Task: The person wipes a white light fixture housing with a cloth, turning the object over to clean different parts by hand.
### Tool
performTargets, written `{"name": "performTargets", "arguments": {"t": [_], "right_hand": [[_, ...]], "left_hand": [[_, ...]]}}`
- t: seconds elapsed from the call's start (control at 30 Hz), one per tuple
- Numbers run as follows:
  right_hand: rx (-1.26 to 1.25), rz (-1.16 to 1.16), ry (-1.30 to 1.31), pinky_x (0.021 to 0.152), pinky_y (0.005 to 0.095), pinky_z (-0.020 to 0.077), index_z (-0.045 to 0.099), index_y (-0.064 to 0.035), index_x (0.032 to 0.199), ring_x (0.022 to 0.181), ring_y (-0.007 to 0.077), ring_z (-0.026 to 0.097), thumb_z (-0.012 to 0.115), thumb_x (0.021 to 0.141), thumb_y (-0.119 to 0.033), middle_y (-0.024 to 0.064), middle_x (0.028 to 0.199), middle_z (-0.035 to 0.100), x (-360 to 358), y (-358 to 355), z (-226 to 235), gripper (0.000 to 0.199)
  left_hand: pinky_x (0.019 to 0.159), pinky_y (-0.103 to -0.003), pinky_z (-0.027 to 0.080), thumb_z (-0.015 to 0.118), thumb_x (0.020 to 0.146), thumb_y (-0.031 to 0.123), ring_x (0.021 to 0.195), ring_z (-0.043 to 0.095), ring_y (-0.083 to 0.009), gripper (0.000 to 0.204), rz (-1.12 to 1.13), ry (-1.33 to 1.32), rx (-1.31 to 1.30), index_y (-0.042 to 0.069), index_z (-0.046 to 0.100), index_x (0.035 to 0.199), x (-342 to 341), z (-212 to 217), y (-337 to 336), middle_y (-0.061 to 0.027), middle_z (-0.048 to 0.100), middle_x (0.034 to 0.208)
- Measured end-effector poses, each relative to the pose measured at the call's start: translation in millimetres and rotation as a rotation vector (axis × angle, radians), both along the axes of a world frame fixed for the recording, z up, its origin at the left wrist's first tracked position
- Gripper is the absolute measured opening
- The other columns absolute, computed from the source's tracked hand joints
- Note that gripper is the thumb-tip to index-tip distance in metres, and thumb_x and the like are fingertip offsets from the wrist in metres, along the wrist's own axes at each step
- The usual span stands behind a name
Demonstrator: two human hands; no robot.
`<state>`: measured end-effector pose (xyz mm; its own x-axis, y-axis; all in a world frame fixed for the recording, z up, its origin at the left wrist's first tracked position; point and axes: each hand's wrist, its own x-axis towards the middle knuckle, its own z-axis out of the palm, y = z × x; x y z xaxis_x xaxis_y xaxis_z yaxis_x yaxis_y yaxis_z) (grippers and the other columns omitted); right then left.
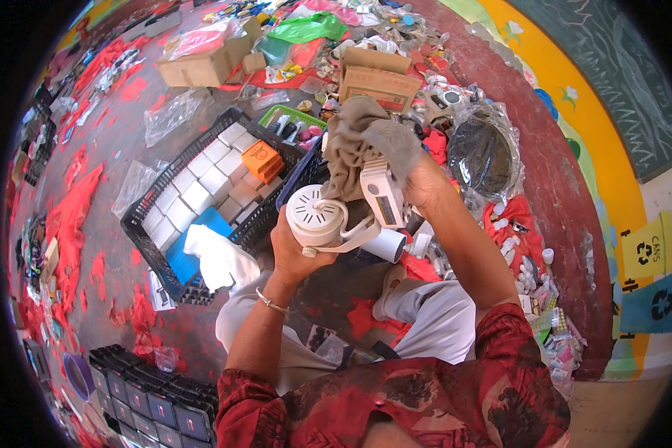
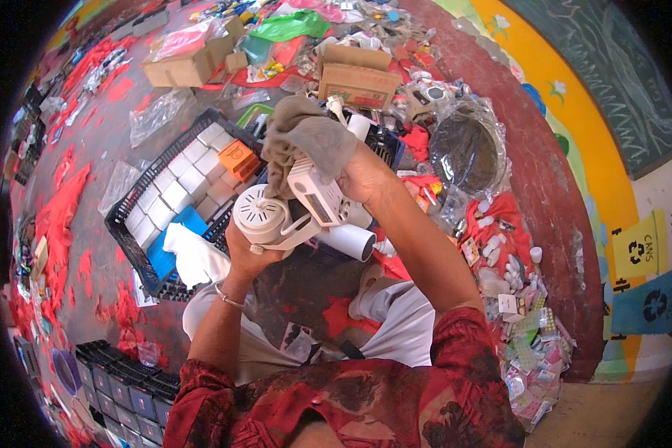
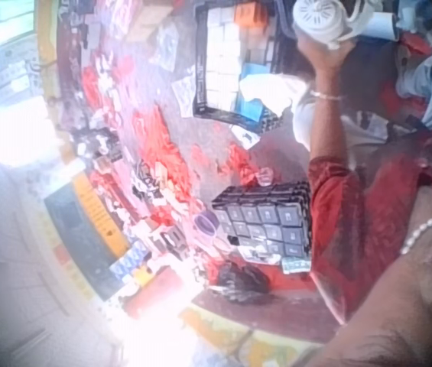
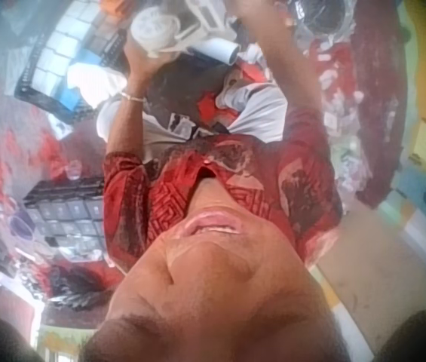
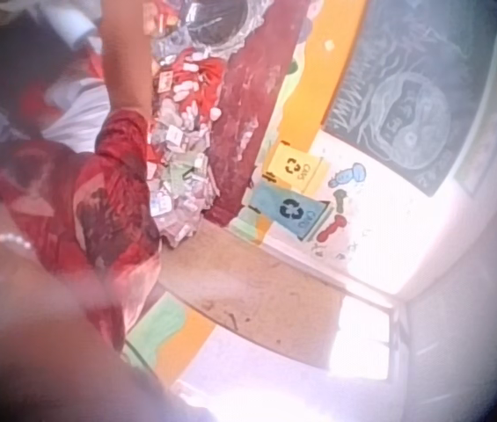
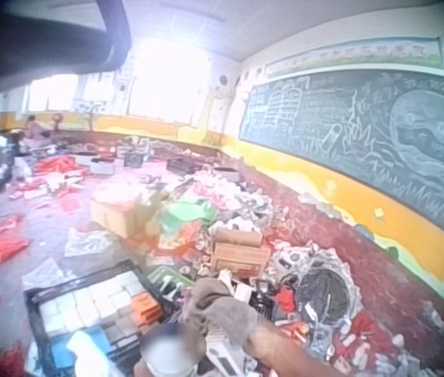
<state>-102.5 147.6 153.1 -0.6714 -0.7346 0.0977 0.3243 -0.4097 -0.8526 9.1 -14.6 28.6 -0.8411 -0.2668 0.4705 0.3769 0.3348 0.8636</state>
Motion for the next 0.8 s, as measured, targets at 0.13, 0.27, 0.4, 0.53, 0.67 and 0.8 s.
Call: {"name": "performTargets", "arguments": {"t": [0.13, 0.27, 0.4, 0.53, 0.67, 0.8], "right_hand": [[0.13, 0.014, -0.36, 0.084, 0.0304, 0.0501, 0.054, -0.005, 0.113, 0.093, 0.0129, 0.061, 0.067, 0.081, -0.026, 0.0041, 0.103, 0.062, -24, 1, -51, 0.041], [0.134, -0.292, -0.279, 0.081, 0.0315, 0.0501, 0.058, -0.0069, 0.107, 0.089, 0.0135, 0.062, 0.066, 0.08, -0.022, 0.0037, 0.098, 0.064, -11, 4, -62, 0.032], [-0.001, -0.608, -0.493, 0.086, 0.0342, 0.0482, 0.053, -0.0053, 0.115, 0.094, 0.0165, 0.06, 0.055, 0.086, -0.016, 0.0067, 0.105, 0.061, -10, 26, -80, 0.03], [-0.232, -0.581, -0.432, 0.09, 0.0357, 0.0463, 0.047, -0.0051, 0.122, 0.101, 0.0178, 0.057, 0.052, 0.088, -0.013, 0.008, 0.114, 0.056, 29, 38, -85, 0.035], [-0.268, -0.5, -0.261, 0.091, 0.0321, 0.0419, 0.048, -0.0034, 0.119, 0.1, 0.0212, 0.054, 0.059, 0.08, -0.01, 0.0101, 0.111, 0.054, 43, 21, -82, 0.042], [0.496, -0.911, 1.04, 0.09, 0.0296, 0.0379, 0.05, 0.0005, 0.112, 0.1, 0.0221, 0.052, 0.066, 0.073, -0.005, 0.0101, 0.107, 0.054, 37, -17, -85, 0.042]], "left_hand": [[0.082, -0.031, 0.048, 0.076, 0.055, 0.022, 0.088, 0.062, -0.0174, 0.066, -0.199, -0.111, 0.33, -0.002, 0.051, 0.111, -3, -10, -4, -0.0105, 0.064, 0.098], [0.083, -0.033, 0.048, 0.067, 0.065, 0.022, 0.093, 0.059, -0.0194, 0.062, -0.401, -0.243, 0.816, -0.001, 0.047, 0.119, -3, -22, -2, -0.0107, 0.06, 0.104], [0.086, -0.04, 0.048, 0.055, 0.078, 0.036, 0.099, 0.058, -0.0285, 0.063, -0.521, -0.351, 1.256, 0.0, 0.038, 0.126, -14, -37, 0, -0.0175, 0.055, 0.11], [0.082, -0.038, 0.05, 0.057, 0.077, 0.03, 0.095, 0.06, -0.0249, 0.057, -0.544, -0.392, 1.383, 0.0, 0.042, 0.123, -16, -26, 2, -0.0133, 0.057, 0.107], [0.08, -0.035, 0.049, 0.059, 0.078, 0.024, 0.095, 0.058, -0.0192, 0.05, -0.355, -0.391, 1.128, 0.002, 0.046, 0.121, -18, -29, 9, -0.01, 0.057, 0.109], [0.08, -0.028, 0.047, 0.061, 0.079, 0.015, 0.095, 0.056, -0.0124, 0.042, -0.238, -0.296, 0.901, 0.0, 0.052, 0.117, -23, -21, 25, -0.007, 0.058, 0.11]]}}
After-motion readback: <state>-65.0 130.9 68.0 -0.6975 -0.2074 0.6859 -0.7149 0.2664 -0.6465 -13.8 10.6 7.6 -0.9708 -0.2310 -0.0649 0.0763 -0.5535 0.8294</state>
